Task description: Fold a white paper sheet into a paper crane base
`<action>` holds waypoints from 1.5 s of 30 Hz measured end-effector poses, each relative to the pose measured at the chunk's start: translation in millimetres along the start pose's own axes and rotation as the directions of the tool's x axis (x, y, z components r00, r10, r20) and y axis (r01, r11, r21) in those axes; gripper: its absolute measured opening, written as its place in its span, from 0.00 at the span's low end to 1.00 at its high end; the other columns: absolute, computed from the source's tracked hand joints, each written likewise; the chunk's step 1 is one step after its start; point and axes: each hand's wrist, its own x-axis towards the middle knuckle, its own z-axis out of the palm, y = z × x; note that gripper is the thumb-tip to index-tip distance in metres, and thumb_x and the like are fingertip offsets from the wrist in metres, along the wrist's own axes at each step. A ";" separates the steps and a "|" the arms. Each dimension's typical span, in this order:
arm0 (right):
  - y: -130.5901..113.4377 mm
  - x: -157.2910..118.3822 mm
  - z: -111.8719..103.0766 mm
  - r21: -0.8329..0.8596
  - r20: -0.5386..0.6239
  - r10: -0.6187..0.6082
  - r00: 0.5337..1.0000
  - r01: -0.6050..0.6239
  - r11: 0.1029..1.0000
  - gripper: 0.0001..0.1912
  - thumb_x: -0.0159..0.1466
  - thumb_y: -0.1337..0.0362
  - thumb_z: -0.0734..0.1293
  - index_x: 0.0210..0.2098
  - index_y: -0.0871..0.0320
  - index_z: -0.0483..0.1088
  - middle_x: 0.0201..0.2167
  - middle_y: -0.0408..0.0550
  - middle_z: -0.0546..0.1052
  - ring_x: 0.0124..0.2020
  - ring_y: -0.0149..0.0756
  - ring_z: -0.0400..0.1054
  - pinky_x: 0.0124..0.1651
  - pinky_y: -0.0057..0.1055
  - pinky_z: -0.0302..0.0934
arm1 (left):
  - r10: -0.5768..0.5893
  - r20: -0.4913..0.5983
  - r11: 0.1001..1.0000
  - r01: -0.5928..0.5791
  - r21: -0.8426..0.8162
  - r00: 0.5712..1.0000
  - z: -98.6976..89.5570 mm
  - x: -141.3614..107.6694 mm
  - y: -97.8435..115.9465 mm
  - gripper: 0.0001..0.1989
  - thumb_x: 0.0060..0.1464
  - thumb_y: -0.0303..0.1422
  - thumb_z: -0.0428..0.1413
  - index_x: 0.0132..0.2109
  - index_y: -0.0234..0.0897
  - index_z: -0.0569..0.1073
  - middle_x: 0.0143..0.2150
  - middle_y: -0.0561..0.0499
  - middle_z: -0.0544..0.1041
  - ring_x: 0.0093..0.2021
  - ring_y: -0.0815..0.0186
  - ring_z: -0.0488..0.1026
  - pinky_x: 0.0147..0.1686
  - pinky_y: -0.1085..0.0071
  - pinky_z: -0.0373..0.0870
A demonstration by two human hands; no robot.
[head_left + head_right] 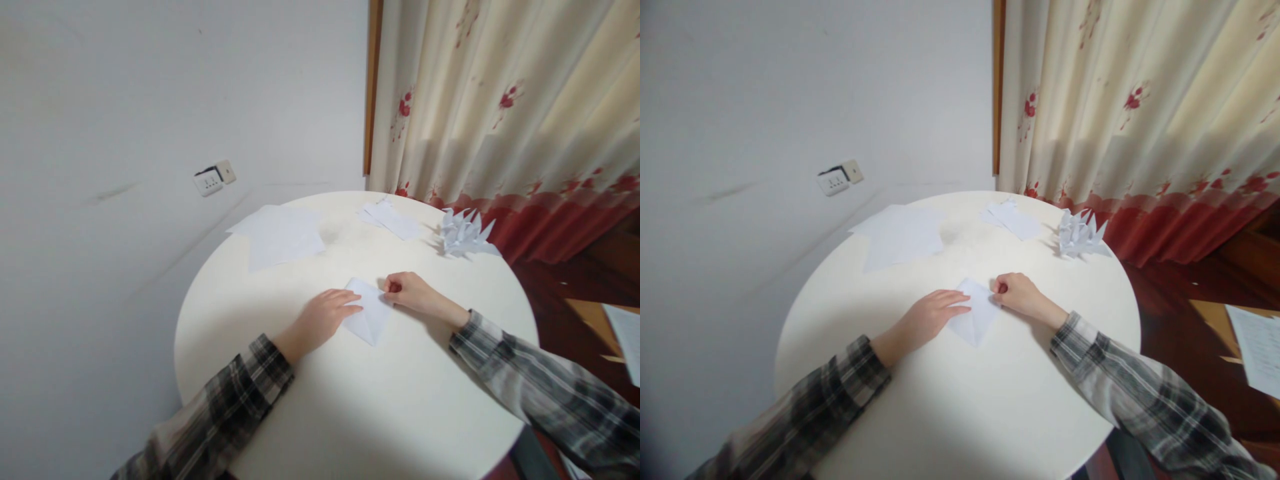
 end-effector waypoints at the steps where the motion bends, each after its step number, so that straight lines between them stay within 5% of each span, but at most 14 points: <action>1: -0.6 -0.7 -0.5 0.014 0.008 0.011 1.000 -0.011 1.000 0.02 0.50 0.68 0.63 0.21 0.59 0.66 0.18 0.42 0.71 0.21 0.29 0.61 0.25 0.26 0.51 | -0.005 -0.004 1.000 0.005 -0.016 1.000 0.9 -0.5 4.5 0.15 0.60 0.27 0.43 0.50 0.37 0.70 0.54 0.48 0.70 0.56 0.65 0.64 0.55 0.65 0.59; 3: -0.4 -1.5 -0.5 0.065 0.018 0.033 0.999 -0.034 0.997 0.03 0.50 0.67 0.63 0.21 0.59 0.65 0.17 0.42 0.70 0.20 0.29 0.62 0.25 0.26 0.51 | -0.073 -0.035 0.997 0.073 -0.019 0.997 3.1 -1.2 16.4 0.16 0.59 0.36 0.47 0.51 0.35 0.68 0.56 0.46 0.68 0.57 0.60 0.62 0.56 0.62 0.57; 7: 2.8 -2.9 1.4 0.247 0.076 0.068 0.995 -0.085 0.965 0.04 0.50 0.66 0.65 0.22 0.59 0.64 0.16 0.40 0.68 0.18 0.28 0.61 0.23 0.25 0.52 | -0.157 -0.049 0.987 0.158 0.012 0.986 6.9 -1.6 33.1 0.37 0.46 0.55 0.52 0.55 0.31 0.64 0.58 0.38 0.65 0.60 0.50 0.57 0.58 0.52 0.51; 11: 4.1 -7.3 1.7 0.427 0.118 0.016 0.993 -0.065 0.902 0.10 0.50 0.68 0.65 0.32 0.59 0.62 0.17 0.37 0.67 0.18 0.27 0.61 0.22 0.24 0.54 | -0.150 -0.010 0.988 0.150 0.033 0.989 6.1 -2.0 27.3 0.28 0.54 0.45 0.51 0.57 0.34 0.62 0.60 0.41 0.62 0.62 0.53 0.54 0.59 0.55 0.51; 16: 4.5 -16.3 2.5 0.399 0.135 -0.052 0.989 -0.006 0.917 0.06 0.53 0.68 0.64 0.32 0.59 0.63 0.17 0.36 0.65 0.19 0.25 0.59 0.24 0.23 0.52 | -0.057 0.033 0.998 0.056 0.025 0.998 6.9 -4.8 15.7 0.20 0.58 0.38 0.48 0.56 0.36 0.64 0.60 0.44 0.63 0.61 0.59 0.57 0.58 0.62 0.56; 23: 10.6 -27.8 12.9 0.340 -0.019 -0.059 0.998 0.062 0.939 0.04 0.57 0.65 0.63 0.32 0.58 0.65 0.20 0.39 0.67 0.21 0.28 0.59 0.26 0.25 0.53 | 0.044 -0.006 0.998 -0.044 0.038 0.999 11.9 -7.8 15.9 0.16 0.62 0.32 0.43 0.51 0.31 0.69 0.54 0.41 0.70 0.57 0.60 0.64 0.55 0.62 0.62; 28: 7.5 -30.1 9.0 0.206 -0.208 -0.021 0.978 0.065 0.976 0.17 0.57 0.62 0.64 0.47 0.57 0.64 0.26 0.44 0.75 0.26 0.33 0.66 0.33 0.31 0.58 | -0.030 -0.078 0.995 0.023 -0.092 0.996 1.3 -6.2 23.9 0.15 0.59 0.39 0.48 0.48 0.36 0.72 0.48 0.45 0.75 0.50 0.59 0.70 0.50 0.59 0.67; 30: 6.5 -29.3 6.9 0.261 -0.212 0.015 0.977 0.042 0.964 0.13 0.57 0.59 0.65 0.40 0.57 0.69 0.26 0.46 0.75 0.26 0.33 0.66 0.32 0.31 0.59 | -0.096 -0.174 0.984 0.068 -0.162 0.980 -2.8 -4.1 23.4 0.14 0.59 0.36 0.48 0.50 0.38 0.69 0.49 0.47 0.74 0.50 0.61 0.70 0.51 0.60 0.66; 32: 6.2 -28.5 6.3 0.389 -0.192 0.068 0.979 0.012 0.921 0.11 0.56 0.56 0.65 0.31 0.58 0.71 0.24 0.46 0.74 0.25 0.33 0.65 0.30 0.30 0.58 | -0.242 -0.334 0.955 0.162 -0.250 0.911 -4.7 -0.8 18.1 0.19 0.57 0.34 0.51 0.56 0.38 0.64 0.55 0.45 0.69 0.55 0.60 0.65 0.55 0.59 0.61; 35: 6.5 -27.9 8.2 0.565 -0.158 0.140 0.977 -0.027 0.825 0.15 0.52 0.53 0.68 0.28 0.59 0.71 0.22 0.46 0.73 0.24 0.32 0.65 0.29 0.29 0.58 | -0.576 -0.383 0.765 0.312 -0.564 0.722 -3.2 5.1 4.4 0.30 0.51 0.37 0.57 0.59 0.35 0.58 0.58 0.40 0.64 0.57 0.55 0.62 0.54 0.56 0.62; 37: 6.2 -27.9 9.9 0.637 -0.119 0.159 0.980 -0.047 0.770 0.16 0.49 0.52 0.69 0.27 0.60 0.71 0.23 0.46 0.73 0.24 0.31 0.64 0.29 0.29 0.57 | -0.695 -0.113 0.473 0.333 -0.816 0.710 -0.9 8.0 -3.5 0.30 0.49 0.41 0.57 0.57 0.33 0.63 0.49 0.41 0.73 0.48 0.56 0.71 0.46 0.58 0.69; 40: 3.6 -28.6 10.9 0.712 -0.037 0.156 0.987 -0.083 0.697 0.17 0.47 0.52 0.71 0.26 0.60 0.70 0.22 0.45 0.72 0.22 0.28 0.62 0.28 0.28 0.57 | -0.686 0.166 0.112 0.328 -0.938 0.708 0.4 9.0 -7.5 0.24 0.46 0.45 0.58 0.44 0.30 0.73 0.39 0.43 0.78 0.39 0.57 0.75 0.42 0.60 0.71; 42: 0.1 -29.4 10.4 0.736 0.014 0.142 0.990 -0.107 0.669 0.17 0.46 0.53 0.72 0.25 0.61 0.69 0.21 0.44 0.72 0.22 0.27 0.62 0.27 0.27 0.56 | -0.689 0.208 0.014 0.300 -0.954 0.694 -1.0 8.0 -5.9 0.21 0.43 0.45 0.60 0.37 0.29 0.75 0.37 0.44 0.78 0.38 0.58 0.75 0.43 0.61 0.71; 45: -5.3 -30.5 9.5 0.743 0.060 0.134 0.989 -0.134 0.656 0.17 0.46 0.53 0.72 0.23 0.60 0.67 0.20 0.43 0.71 0.21 0.26 0.61 0.26 0.27 0.55 | -0.719 0.212 -0.009 0.296 -0.955 0.662 -4.6 6.4 -2.3 0.20 0.41 0.45 0.61 0.33 0.29 0.75 0.35 0.43 0.79 0.36 0.58 0.75 0.41 0.61 0.71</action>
